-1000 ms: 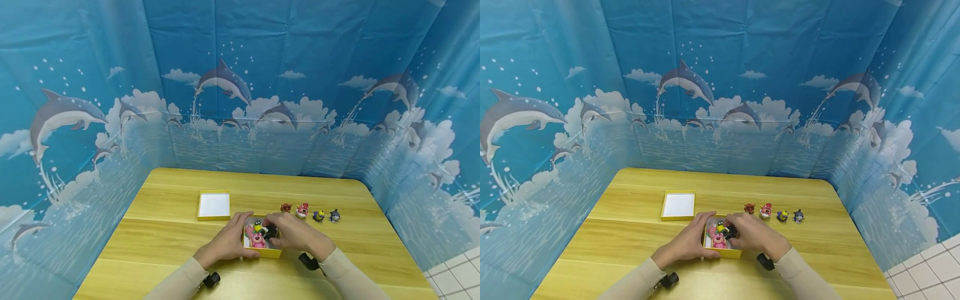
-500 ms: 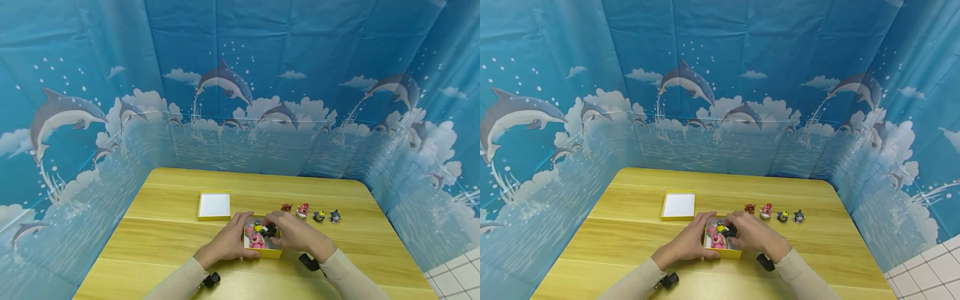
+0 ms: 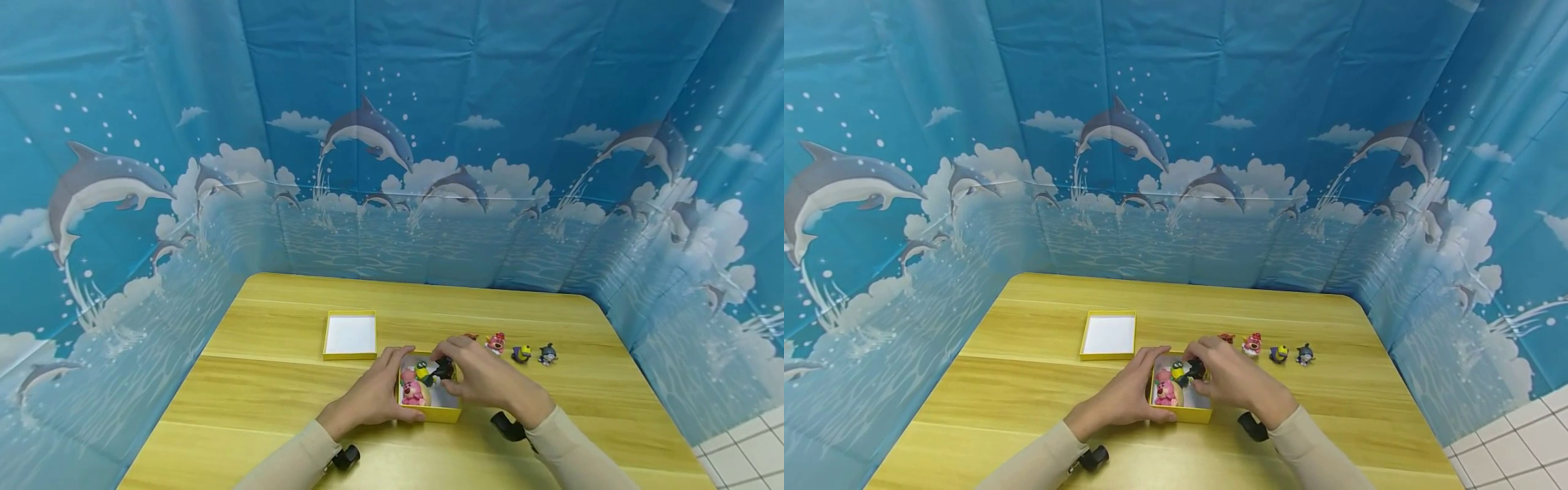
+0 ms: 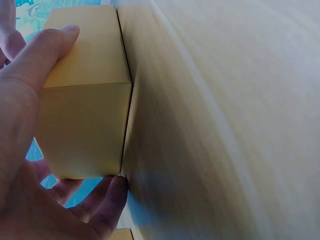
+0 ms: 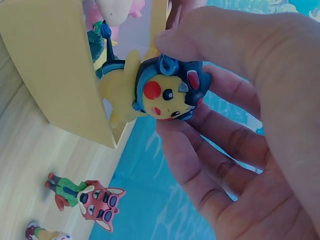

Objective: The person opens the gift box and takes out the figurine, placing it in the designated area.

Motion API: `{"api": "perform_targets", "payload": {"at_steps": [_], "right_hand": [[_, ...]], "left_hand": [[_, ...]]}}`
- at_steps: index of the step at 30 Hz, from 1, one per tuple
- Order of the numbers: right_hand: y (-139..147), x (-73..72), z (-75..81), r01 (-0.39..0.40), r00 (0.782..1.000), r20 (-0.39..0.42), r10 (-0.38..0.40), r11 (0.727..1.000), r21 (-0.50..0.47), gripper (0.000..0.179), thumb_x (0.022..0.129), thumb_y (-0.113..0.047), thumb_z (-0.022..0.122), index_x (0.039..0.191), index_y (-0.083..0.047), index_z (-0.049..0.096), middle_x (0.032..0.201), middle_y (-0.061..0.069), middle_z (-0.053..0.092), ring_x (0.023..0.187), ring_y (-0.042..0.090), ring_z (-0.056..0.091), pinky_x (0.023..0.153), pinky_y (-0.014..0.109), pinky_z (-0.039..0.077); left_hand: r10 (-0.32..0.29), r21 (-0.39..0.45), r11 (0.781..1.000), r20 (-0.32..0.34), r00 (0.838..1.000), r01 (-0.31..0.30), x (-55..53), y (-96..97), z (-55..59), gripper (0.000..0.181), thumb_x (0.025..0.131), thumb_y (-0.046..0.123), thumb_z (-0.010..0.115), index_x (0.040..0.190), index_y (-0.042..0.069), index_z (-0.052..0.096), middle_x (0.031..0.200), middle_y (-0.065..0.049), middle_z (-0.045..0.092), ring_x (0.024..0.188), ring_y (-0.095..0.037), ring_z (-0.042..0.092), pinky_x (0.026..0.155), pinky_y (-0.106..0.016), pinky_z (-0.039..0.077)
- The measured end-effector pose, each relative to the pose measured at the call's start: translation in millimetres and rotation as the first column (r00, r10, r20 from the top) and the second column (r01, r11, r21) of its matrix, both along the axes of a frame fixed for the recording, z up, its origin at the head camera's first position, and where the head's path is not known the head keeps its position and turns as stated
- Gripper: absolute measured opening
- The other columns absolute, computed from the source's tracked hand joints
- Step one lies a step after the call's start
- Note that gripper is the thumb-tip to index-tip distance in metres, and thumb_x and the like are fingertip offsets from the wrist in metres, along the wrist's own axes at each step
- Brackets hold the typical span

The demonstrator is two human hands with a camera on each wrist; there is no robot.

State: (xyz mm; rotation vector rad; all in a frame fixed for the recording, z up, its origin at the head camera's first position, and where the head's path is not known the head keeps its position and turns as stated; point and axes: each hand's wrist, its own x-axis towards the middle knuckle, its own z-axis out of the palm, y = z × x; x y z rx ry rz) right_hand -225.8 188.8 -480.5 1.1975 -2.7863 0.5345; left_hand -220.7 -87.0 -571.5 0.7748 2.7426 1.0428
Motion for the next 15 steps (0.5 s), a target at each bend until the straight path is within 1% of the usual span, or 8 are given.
{"api": "perform_targets", "payload": {"at_steps": [3, 7, 10, 15], "right_hand": [[1.1, 0.2, 1.4, 0.007, 1.0, -0.006, -0.007, 1.0, -0.011, 0.036, 0.096, -0.009, 0.094, 0.129, -0.015, 0.08, 0.126, 0.004, 0.082, 0.112, 0.021, 0.078, 0.092, 0.041, 0.069], [2.7, -0.4, 2.8, 0.007, 0.999, -0.035, -0.008, 1.0, -0.03, 0.036, 0.096, -0.01, 0.095, 0.128, -0.015, 0.079, 0.125, 0.004, 0.082, 0.109, 0.02, 0.078, 0.09, 0.04, 0.069], [3.7, -0.8, 3.4, 0.008, 0.998, -0.058, -0.01, 0.999, -0.045, 0.037, 0.097, -0.011, 0.096, 0.129, -0.013, 0.079, 0.124, 0.004, 0.082, 0.109, 0.02, 0.078, 0.09, 0.04, 0.069], [4.7, -0.1, 4.4, 0.013, 0.997, -0.075, -0.017, 0.999, -0.052, 0.038, 0.096, -0.013, 0.097, 0.129, -0.01, 0.079, 0.123, 0.003, 0.081, 0.108, 0.02, 0.078, 0.09, 0.039, 0.07]], "left_hand": [[0.002, -0.004, 1.0, -0.001, 1.0, -0.002, -0.1, 0.2, -0.5, 0.132, 0.084, 0.071, 0.1, 0.185, 0.024, 0.028, 0.178, -0.006, 0.046, 0.15, -0.025, 0.062, 0.126, -0.052, 0.058], [0.003, -0.002, 1.0, -0.004, 1.0, -0.003, -0.2, 0.3, -0.3, 0.132, 0.084, 0.07, 0.1, 0.185, 0.024, 0.029, 0.177, -0.006, 0.046, 0.149, -0.025, 0.062, 0.125, -0.052, 0.058], [0.002, -0.002, 1.0, -0.005, 1.0, -0.002, -0.3, 0.3, 0.1, 0.132, 0.084, 0.069, 0.101, 0.184, 0.023, 0.029, 0.177, -0.006, 0.046, 0.149, -0.025, 0.061, 0.125, -0.051, 0.058], [0.002, -0.003, 1.0, -0.006, 1.0, -0.002, -0.4, 0.1, 0.2, 0.132, 0.083, 0.07, 0.101, 0.184, 0.023, 0.029, 0.176, -0.005, 0.046, 0.148, -0.024, 0.061, 0.124, -0.05, 0.059]]}}
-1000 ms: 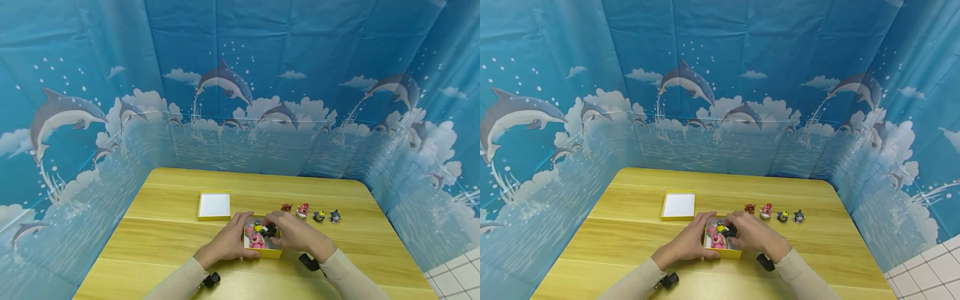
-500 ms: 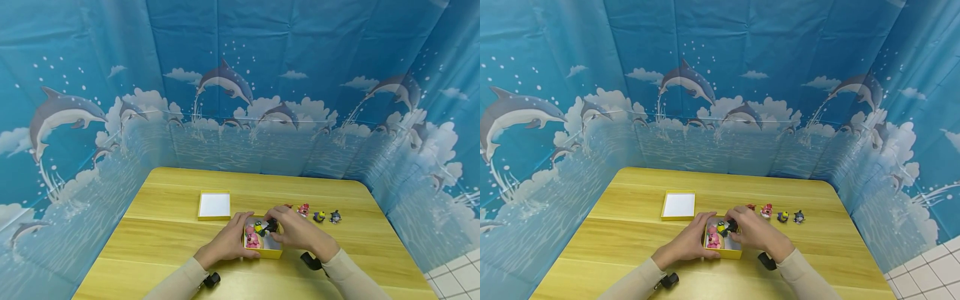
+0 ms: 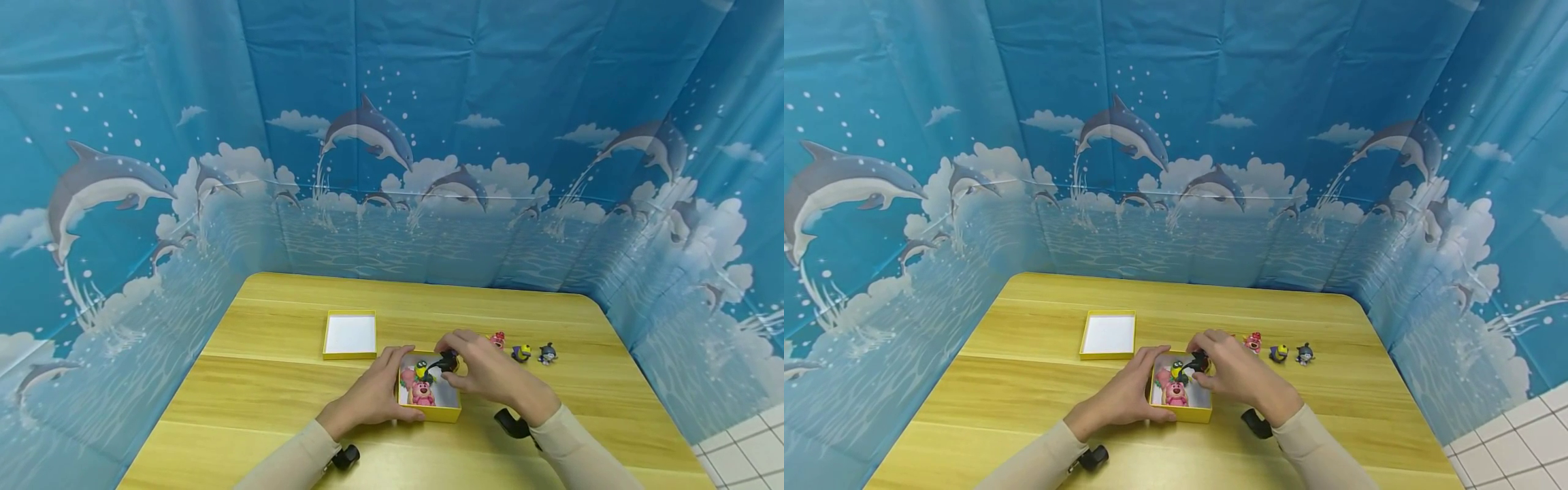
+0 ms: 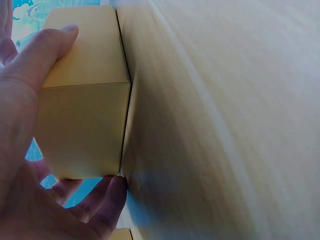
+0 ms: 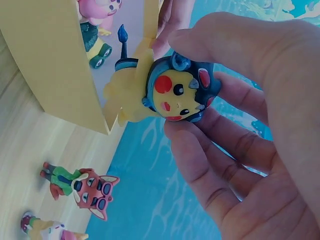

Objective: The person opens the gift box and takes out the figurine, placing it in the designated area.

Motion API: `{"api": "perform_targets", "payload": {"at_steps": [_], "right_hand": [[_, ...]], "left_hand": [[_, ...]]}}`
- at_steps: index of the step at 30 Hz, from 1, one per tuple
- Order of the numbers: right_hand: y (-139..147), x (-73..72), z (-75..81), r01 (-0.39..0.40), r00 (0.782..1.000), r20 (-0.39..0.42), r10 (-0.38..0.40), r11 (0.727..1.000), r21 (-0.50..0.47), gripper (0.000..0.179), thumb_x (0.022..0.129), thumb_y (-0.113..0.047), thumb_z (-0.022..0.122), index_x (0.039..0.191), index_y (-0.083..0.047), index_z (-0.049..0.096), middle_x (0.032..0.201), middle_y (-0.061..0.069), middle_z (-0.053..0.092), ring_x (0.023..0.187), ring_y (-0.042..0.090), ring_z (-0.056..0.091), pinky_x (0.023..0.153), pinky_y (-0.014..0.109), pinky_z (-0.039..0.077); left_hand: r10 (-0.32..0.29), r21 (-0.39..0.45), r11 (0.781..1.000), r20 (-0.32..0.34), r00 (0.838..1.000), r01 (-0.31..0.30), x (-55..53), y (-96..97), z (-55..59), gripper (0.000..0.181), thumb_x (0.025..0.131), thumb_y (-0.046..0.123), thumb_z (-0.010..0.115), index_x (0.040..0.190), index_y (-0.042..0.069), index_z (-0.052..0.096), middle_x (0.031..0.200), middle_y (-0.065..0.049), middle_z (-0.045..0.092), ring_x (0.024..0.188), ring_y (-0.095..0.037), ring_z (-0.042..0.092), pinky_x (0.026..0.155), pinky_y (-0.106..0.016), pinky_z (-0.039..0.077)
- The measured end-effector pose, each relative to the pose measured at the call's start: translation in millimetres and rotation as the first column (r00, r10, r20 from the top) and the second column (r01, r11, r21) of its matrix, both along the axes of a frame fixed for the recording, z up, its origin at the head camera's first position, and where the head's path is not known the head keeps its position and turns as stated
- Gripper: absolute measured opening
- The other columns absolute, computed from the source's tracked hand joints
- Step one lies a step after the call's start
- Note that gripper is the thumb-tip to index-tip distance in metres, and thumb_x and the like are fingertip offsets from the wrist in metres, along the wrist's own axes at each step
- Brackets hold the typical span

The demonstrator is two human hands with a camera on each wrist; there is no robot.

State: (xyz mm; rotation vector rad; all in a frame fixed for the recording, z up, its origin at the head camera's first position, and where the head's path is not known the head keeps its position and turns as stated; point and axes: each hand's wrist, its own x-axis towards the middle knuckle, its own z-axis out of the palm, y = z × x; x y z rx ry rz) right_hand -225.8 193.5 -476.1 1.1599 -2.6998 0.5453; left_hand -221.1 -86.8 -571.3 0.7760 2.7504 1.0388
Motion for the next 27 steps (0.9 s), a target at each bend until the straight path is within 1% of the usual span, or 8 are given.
{"api": "perform_targets", "payload": {"at_steps": [9, 14, 21, 24, 27], "right_hand": [[3, 1.3, 0.4, 0.024, 0.999, -0.025, -0.025, 1.0, -0.015, 0.04, 0.095, -0.017, 0.099, 0.129, -0.01, 0.079, 0.122, 0.003, 0.082, 0.106, 0.019, 0.08, 0.09, 0.04, 0.07], [6, 2.2, 1.3, 0.039, 0.999, -0.023, -0.04, 0.999, -0.025, 0.04, 0.096, -0.017, 0.098, 0.13, -0.01, 0.078, 0.12, 0.003, 0.081, 0.102, 0.016, 0.079, 0.086, 0.037, 0.07], [11, 2.8, 0.6, 0.056, 0.998, -0.023, -0.057, 0.998, -0.038, 0.04, 0.097, -0.017, 0.098, 0.13, -0.009, 0.078, 0.122, 0.005, 0.082, 0.1, 0.015, 0.078, 0.084, 0.035, 0.069], [14, 3.2, 0.6, 0.064, 0.997, -0.028, -0.065, 0.997, -0.039, 0.04, 0.098, -0.017, 0.097, 0.132, -0.009, 0.078, 0.123, 0.006, 0.082, 0.099, 0.014, 0.078, 0.084, 0.035, 0.068], [17, 3.6, 1.1, 0.068, 0.997, -0.027, -0.069, 0.997, -0.043, 0.039, 0.099, -0.017, 0.096, 0.132, -0.01, 0.078, 0.123, 0.008, 0.083, 0.1, 0.015, 0.078, 0.084, 0.037, 0.069]], "left_hand": [[-0.004, 0.001, 1.0, 0.005, 1.0, 0.004, 0.2, 0.2, 0.3, 0.133, 0.083, 0.07, 0.101, 0.185, 0.023, 0.029, 0.177, -0.006, 0.046, 0.148, -0.024, 0.061, 0.124, -0.05, 0.059], [-0.002, 0.003, 1.0, 0.01, 1.0, 0.002, 0.0, 0.1, -0.3, 0.133, 0.083, 0.07, 0.101, 0.185, 0.023, 0.029, 0.178, -0.006, 0.046, 0.148, -0.025, 0.062, 0.124, -0.051, 0.059], [0.003, 0.004, 1.0, 0.016, 1.0, -0.003, 0.0, 0.2, -0.9, 0.134, 0.082, 0.071, 0.101, 0.185, 0.024, 0.029, 0.178, -0.007, 0.046, 0.15, -0.026, 0.061, 0.125, -0.053, 0.059], [0.004, 0.005, 1.0, 0.02, 1.0, -0.005, 0.3, 0.2, -0.5, 0.134, 0.082, 0.071, 0.101, 0.185, 0.025, 0.029, 0.178, -0.007, 0.046, 0.151, -0.027, 0.061, 0.125, -0.054, 0.059], [0.007, 0.005, 1.0, 0.02, 1.0, -0.007, 0.1, 0.3, -0.5, 0.134, 0.082, 0.071, 0.101, 0.185, 0.025, 0.029, 0.178, -0.007, 0.046, 0.151, -0.027, 0.061, 0.125, -0.054, 0.059]]}}
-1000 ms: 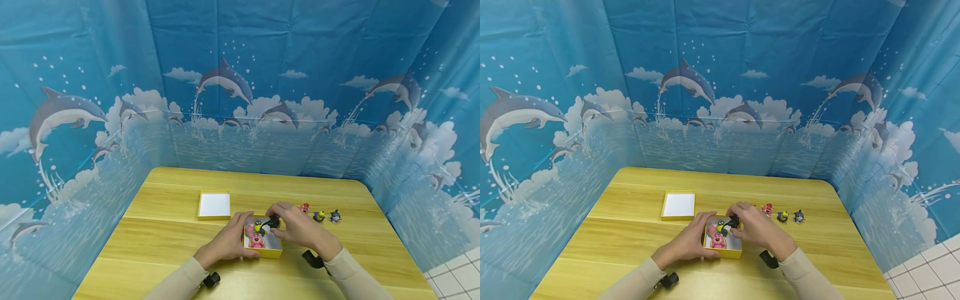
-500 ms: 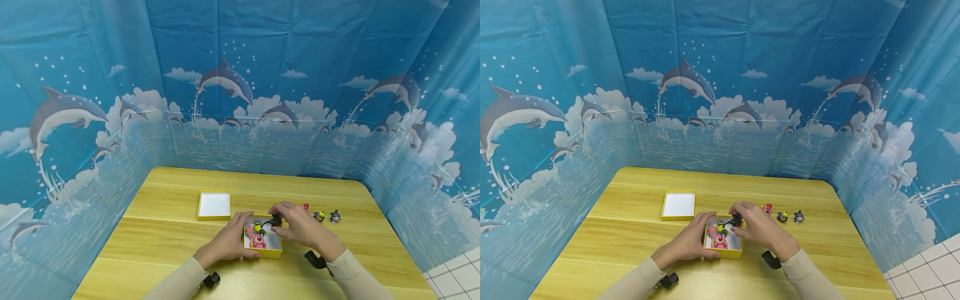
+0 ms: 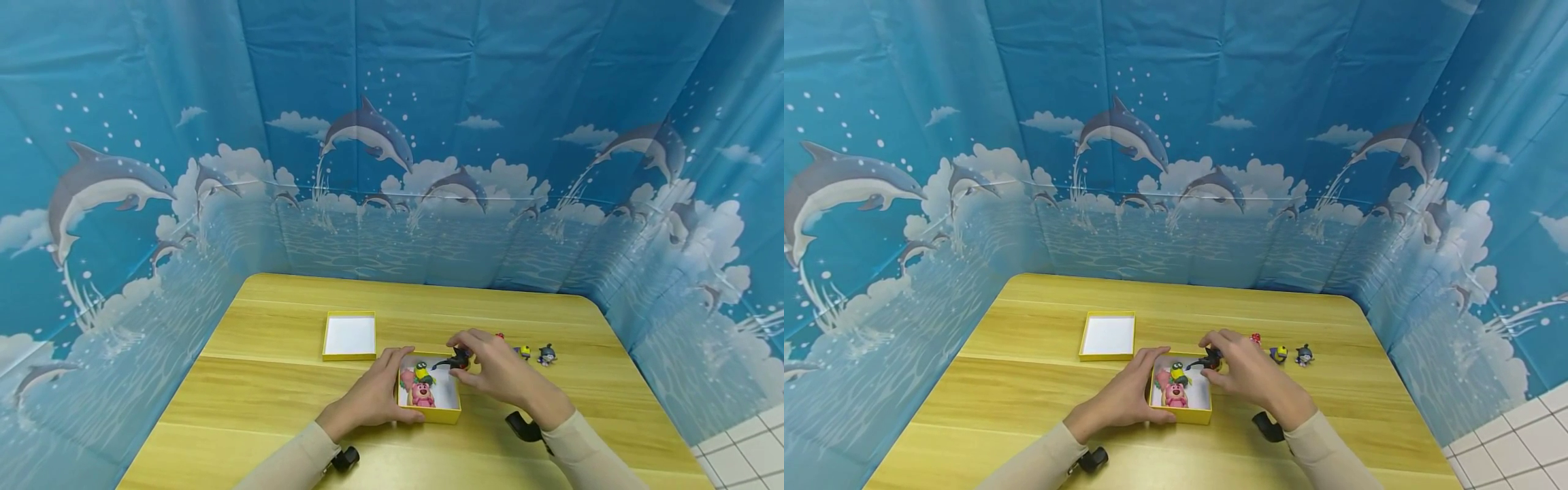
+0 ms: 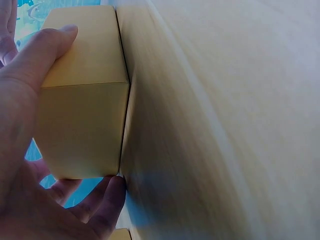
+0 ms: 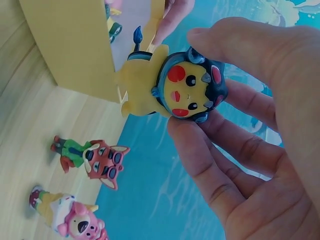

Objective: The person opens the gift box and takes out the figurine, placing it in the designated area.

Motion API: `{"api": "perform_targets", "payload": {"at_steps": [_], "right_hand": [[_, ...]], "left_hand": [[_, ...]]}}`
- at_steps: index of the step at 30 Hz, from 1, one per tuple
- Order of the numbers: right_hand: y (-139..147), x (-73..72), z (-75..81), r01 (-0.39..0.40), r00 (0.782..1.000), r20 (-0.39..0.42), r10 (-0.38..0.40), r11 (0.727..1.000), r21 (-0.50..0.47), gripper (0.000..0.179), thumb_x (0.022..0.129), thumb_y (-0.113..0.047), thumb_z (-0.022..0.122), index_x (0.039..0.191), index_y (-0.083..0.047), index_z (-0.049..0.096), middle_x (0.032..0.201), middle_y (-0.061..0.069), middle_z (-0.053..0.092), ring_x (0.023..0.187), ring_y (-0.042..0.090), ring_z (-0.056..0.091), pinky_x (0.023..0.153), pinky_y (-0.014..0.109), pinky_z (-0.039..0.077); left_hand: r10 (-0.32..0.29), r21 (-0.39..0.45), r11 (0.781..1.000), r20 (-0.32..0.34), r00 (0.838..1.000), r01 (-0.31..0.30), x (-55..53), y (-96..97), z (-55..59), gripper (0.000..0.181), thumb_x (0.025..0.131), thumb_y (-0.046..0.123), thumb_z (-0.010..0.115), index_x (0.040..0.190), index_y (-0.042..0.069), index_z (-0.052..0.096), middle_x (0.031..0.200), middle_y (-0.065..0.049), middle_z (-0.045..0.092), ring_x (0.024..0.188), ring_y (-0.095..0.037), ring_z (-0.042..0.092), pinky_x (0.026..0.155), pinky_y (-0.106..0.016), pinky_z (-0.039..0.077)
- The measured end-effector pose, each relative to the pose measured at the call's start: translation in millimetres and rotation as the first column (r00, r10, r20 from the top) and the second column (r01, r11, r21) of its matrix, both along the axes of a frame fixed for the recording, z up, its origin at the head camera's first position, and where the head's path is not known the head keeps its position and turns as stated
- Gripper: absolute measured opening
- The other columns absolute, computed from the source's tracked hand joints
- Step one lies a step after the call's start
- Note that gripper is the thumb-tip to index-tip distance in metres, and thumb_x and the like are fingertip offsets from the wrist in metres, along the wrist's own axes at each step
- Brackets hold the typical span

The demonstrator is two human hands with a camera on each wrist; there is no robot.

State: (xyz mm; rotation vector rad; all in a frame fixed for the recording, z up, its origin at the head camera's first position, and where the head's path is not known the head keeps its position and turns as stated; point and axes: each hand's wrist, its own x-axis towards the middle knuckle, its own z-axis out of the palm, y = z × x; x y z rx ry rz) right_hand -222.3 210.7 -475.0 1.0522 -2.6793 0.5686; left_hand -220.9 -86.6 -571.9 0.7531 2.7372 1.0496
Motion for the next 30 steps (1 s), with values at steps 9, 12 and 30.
{"api": "perform_targets", "payload": {"at_steps": [9, 12, 30], "right_hand": [[9, 3.1, 1.2, 0.029, 1.0, -0.006, -0.029, 0.999, -0.017, 0.035, 0.099, -0.017, 0.096, 0.128, -0.014, 0.078, 0.118, 0.003, 0.083, 0.096, 0.011, 0.076, 0.081, 0.034, 0.067], [11, 4.7, 0.7, 0.052, 0.999, 0.001, -0.052, 0.998, -0.02, 0.034, 0.099, -0.018, 0.096, 0.128, -0.015, 0.078, 0.118, 0.004, 0.083, 0.095, 0.01, 0.074, 0.081, 0.033, 0.066], [30, 5.2, -6.3, 0.141, 0.987, 0.091, -0.136, 0.989, -0.052, 0.028, 0.099, -0.019, 0.097, 0.116, -0.011, 0.076, 0.093, -0.009, 0.069, 0.077, 0.004, 0.06, 0.066, 0.023, 0.051]], "left_hand": [[-0.001, 0.002, 1.0, 0.002, 1.0, 0.001, 0.2, 0.1, 0.2, 0.135, 0.082, 0.071, 0.101, 0.185, 0.025, 0.028, 0.178, -0.007, 0.046, 0.151, -0.028, 0.061, 0.126, -0.055, 0.058], [0.0, 0.005, 1.0, 0.004, 1.0, 0.0, 0.7, 0.2, 0.3, 0.135, 0.082, 0.07, 0.102, 0.185, 0.025, 0.028, 0.178, -0.007, 0.047, 0.153, -0.029, 0.061, 0.126, -0.055, 0.058], [0.003, 0.005, 1.0, 0.003, 1.0, -0.003, 0.7, 0.5, -0.2, 0.135, 0.081, 0.069, 0.102, 0.185, 0.023, 0.029, 0.177, -0.008, 0.048, 0.154, -0.031, 0.061, 0.127, -0.057, 0.057]]}}
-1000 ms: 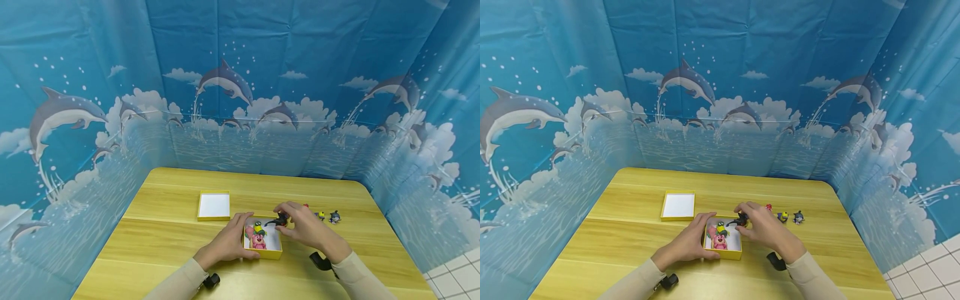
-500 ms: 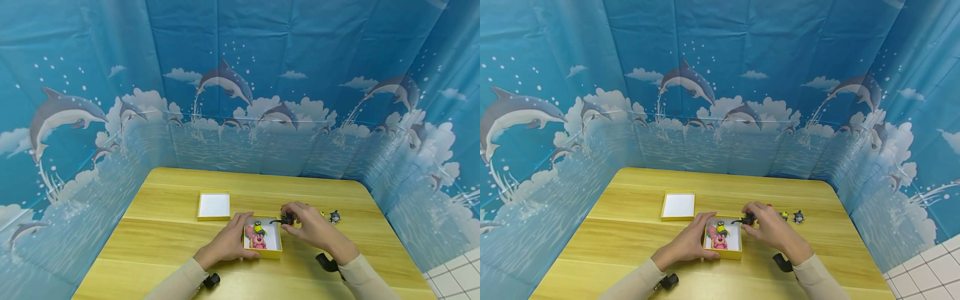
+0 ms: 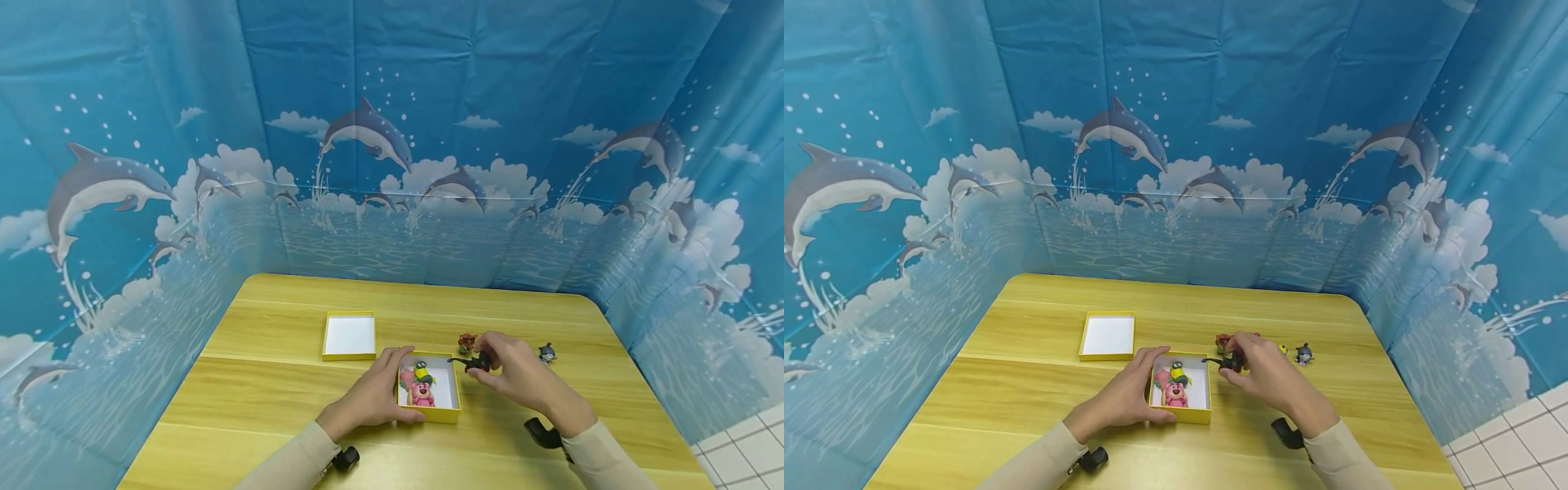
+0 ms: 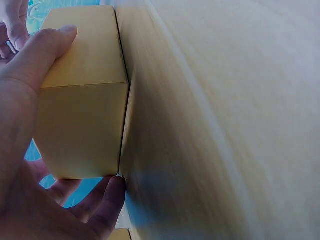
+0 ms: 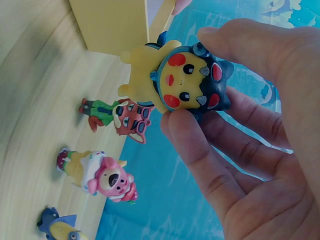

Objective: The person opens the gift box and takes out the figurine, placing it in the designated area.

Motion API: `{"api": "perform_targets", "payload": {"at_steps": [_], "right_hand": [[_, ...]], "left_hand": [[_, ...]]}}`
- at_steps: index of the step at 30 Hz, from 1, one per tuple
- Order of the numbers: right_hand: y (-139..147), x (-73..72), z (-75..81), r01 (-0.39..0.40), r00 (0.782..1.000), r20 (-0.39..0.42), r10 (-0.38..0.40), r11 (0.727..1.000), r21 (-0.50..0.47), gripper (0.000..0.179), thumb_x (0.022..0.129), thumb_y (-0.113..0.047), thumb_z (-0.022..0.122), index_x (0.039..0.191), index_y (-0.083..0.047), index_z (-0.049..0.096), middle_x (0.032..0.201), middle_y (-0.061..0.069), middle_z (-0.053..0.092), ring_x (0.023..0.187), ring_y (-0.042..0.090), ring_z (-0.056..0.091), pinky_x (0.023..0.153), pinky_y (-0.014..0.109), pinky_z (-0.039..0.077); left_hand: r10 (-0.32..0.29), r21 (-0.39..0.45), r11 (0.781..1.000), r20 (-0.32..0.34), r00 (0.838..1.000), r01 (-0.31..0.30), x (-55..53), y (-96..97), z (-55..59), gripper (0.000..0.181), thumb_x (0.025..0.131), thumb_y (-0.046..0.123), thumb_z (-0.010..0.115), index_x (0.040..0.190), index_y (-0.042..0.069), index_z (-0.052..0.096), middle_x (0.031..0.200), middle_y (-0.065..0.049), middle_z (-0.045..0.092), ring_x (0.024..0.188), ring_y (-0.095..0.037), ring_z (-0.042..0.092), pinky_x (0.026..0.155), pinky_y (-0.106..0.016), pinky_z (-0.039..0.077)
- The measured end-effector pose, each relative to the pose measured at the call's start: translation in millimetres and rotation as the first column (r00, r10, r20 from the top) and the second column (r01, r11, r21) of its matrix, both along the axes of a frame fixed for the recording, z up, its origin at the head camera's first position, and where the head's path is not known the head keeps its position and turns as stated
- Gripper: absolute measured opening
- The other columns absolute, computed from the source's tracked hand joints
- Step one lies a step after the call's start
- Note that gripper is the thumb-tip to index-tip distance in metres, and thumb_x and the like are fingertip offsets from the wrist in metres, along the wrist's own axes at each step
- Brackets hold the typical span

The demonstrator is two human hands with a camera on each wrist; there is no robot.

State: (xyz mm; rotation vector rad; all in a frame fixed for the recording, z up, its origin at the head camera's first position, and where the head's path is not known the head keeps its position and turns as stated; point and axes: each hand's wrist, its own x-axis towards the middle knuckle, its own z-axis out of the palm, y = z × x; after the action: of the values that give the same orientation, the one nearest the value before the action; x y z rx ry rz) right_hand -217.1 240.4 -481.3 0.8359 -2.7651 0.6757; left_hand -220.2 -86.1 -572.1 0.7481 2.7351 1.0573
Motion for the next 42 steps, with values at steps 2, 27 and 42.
{"api": "perform_targets", "payload": {"at_steps": [2, 27, 42], "right_hand": [[2, 0.4, -0.8, 0.007, 1.0, 0.005, -0.007, 1.0, -0.004, 0.028, 0.098, -0.019, 0.097, 0.115, -0.011, 0.076, 0.093, -0.009, 0.07, 0.077, 0.002, 0.061, 0.066, 0.023, 0.054], [7, -0.9, -26.8, 0.124, 0.992, 0.035, -0.124, 0.992, 0.014, 0.017, 0.096, -0.023, 0.099, 0.102, -0.016, 0.084, 0.092, -0.007, 0.071, 0.073, -0.003, 0.052, 0.064, 0.022, 0.049], [0, -5.8, -44.2, 0.143, 0.985, 0.094, -0.145, 0.989, 0.028, 0.018, 0.096, -0.021, 0.098, 0.104, -0.011, 0.086, 0.092, -0.003, 0.074, 0.076, 0.005, 0.056, 0.066, 0.023, 0.048]], "left_hand": [[0.0, 0.002, 1.0, 0.0, 1.0, 0.0, -0.1, 0.1, -0.1, 0.136, 0.081, 0.069, 0.102, 0.185, 0.023, 0.029, 0.177, -0.008, 0.048, 0.153, -0.03, 0.061, 0.127, -0.057, 0.057], [-0.007, -0.002, 1.0, -0.025, 1.0, 0.007, 0.0, 0.5, -0.5, 0.134, 0.081, 0.067, 0.103, 0.184, 0.023, 0.03, 0.176, -0.008, 0.048, 0.151, -0.029, 0.062, 0.125, -0.056, 0.059], [-0.004, 0.0, 1.0, -0.018, 1.0, 0.004, -1.1, 0.1, -2.6, 0.135, 0.081, 0.069, 0.102, 0.185, 0.024, 0.029, 0.177, -0.006, 0.048, 0.152, -0.028, 0.061, 0.126, -0.056, 0.058]]}}
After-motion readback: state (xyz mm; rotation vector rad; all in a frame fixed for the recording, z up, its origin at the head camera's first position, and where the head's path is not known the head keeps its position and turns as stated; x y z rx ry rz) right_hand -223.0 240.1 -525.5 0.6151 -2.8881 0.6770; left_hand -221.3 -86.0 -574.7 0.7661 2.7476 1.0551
